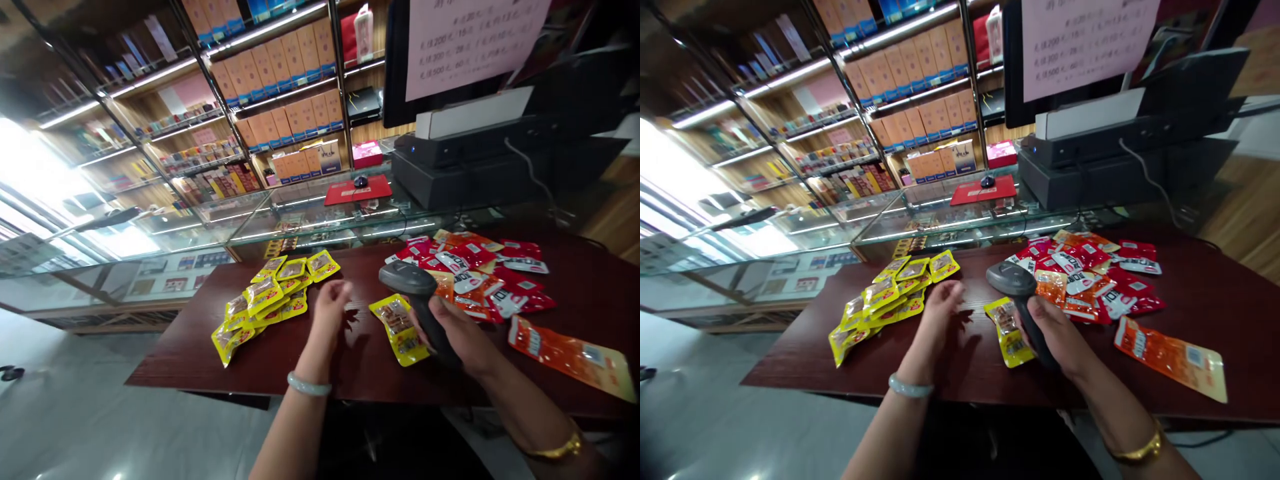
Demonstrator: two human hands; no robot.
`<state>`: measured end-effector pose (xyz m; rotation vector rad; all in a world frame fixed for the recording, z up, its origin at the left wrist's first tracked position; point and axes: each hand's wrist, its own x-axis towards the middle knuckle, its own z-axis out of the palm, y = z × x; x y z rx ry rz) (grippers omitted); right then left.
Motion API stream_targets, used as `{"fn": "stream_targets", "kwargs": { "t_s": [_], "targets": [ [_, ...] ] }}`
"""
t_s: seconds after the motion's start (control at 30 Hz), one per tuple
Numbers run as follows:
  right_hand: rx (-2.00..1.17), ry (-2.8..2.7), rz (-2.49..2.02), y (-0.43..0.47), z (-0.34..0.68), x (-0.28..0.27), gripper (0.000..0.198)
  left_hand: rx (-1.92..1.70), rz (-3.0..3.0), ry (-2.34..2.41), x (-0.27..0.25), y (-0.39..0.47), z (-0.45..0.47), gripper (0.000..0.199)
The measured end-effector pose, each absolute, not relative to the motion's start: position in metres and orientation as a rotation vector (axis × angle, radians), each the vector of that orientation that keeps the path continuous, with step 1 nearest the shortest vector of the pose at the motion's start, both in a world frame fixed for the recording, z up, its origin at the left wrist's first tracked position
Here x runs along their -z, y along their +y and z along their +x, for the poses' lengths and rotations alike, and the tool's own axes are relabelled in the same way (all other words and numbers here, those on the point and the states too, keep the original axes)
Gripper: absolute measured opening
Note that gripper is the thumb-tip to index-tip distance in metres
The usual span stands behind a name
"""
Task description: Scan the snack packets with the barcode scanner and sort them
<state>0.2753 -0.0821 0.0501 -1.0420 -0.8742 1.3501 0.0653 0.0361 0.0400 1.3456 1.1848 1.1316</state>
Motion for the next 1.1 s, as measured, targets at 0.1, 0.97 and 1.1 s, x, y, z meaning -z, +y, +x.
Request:
{"fn": "stream_targets", "kwargs": {
  "t_s": [0.1, 0.97, 1.1],
  "targets": [
    [-1.342, -0.822, -1.041, -0.082, 0.28, -0.05, 0.051, -0.73, 1.994, 1.46, -0.032, 0.018, 0.096, 0.061],
    [-1.482, -0.813, -1.082, -0.094, 0.256, -0.042, 0.049, -1.173, 1.539, 1.515, -0.03, 0.037, 0.065, 0.041],
    [-1.463, -0.898, -1.083, -0.094, 0.255, -0.039, 0.048, -1.204, 1.479, 1.478, -0.023, 0.043, 0.059, 0.037]
  ]
}}
